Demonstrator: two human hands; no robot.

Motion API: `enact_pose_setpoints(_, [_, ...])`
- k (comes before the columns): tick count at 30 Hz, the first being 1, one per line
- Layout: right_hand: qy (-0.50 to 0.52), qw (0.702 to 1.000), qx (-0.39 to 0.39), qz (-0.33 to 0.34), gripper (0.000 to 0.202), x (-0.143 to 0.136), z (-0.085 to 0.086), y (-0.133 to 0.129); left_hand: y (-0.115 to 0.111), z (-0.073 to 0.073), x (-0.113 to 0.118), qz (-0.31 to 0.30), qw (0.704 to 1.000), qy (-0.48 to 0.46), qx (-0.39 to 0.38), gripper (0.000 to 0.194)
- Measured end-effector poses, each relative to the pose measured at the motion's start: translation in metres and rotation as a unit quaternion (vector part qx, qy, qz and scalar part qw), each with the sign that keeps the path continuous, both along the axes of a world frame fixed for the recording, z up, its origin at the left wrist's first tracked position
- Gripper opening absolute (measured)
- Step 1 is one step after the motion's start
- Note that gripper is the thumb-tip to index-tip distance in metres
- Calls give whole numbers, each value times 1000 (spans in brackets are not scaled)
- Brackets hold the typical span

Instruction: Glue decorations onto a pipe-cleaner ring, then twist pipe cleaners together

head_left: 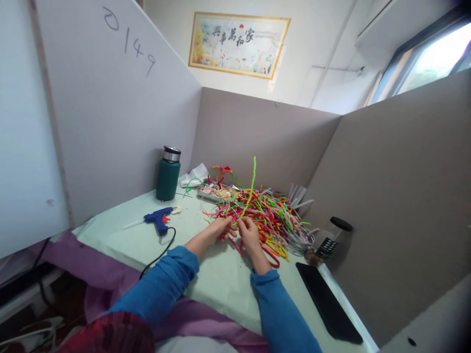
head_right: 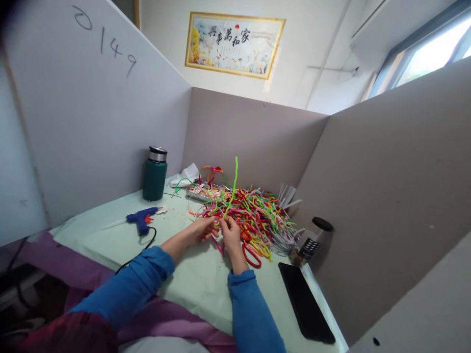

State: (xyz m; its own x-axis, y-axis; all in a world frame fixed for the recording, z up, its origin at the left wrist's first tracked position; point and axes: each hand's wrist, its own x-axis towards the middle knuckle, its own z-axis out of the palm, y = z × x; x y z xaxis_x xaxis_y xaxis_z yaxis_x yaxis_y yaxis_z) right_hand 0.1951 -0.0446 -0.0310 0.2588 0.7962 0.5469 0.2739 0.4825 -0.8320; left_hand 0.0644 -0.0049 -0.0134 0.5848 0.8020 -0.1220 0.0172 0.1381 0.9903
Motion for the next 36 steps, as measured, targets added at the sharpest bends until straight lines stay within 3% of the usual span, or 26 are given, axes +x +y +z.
enact_pose_setpoints(2, [-2, 1000, 2, 8, 27, -1, 0, 0, 0, 2, -4, -40, 996, -32, -78, 41])
enact_pose_setpoints(6, [12, 999, 4, 34, 26, -2, -1, 0, 2, 4, -8, -85, 983, -79, -140, 24])
enact_pose_setpoints(11, [25, 998, -5, 52, 26, -4, -1, 0, 7, 4, -11, -101, 971, -118, -182, 11])
enact_pose_setpoints(14, [30, 998, -12, 45, 25, -4, -1, 0, 4, 6, -12, -103, 974, -113, -165, 13])
enact_pose_setpoints(17, [17, 1000, -7, 16, 27, -4, 0, -1, -2, 8, -13, -99, 988, -85, -87, 21])
enact_pose_setpoints(21, [-6, 999, -18, -25, 29, -2, 0, 0, -5, 3, -8, -56, 990, 22, 124, 23])
enact_pose_setpoints(24, [-13, 998, -29, -54, 28, 0, -4, 3, -4, -1, -3, 15, 932, 136, 336, 21])
enact_pose_setpoints(26, [-23, 997, -28, -65, 27, 2, -6, 4, -4, -2, -1, 52, 892, 182, 411, 20])
enact_pose_setpoints(28, [-29, 998, -29, -55, 27, 3, -6, 5, -5, -2, -1, 44, 902, 192, 383, 21])
enact_pose_setpoints(32, [-20, 999, -26, -11, 27, 2, -5, 3, -4, -1, -1, -16, 968, 107, 225, 31])
enact_pose_setpoints(36, [-7, 999, -28, 16, 28, 0, -4, 2, 2, -4, -3, 3, 985, 34, 168, 36])
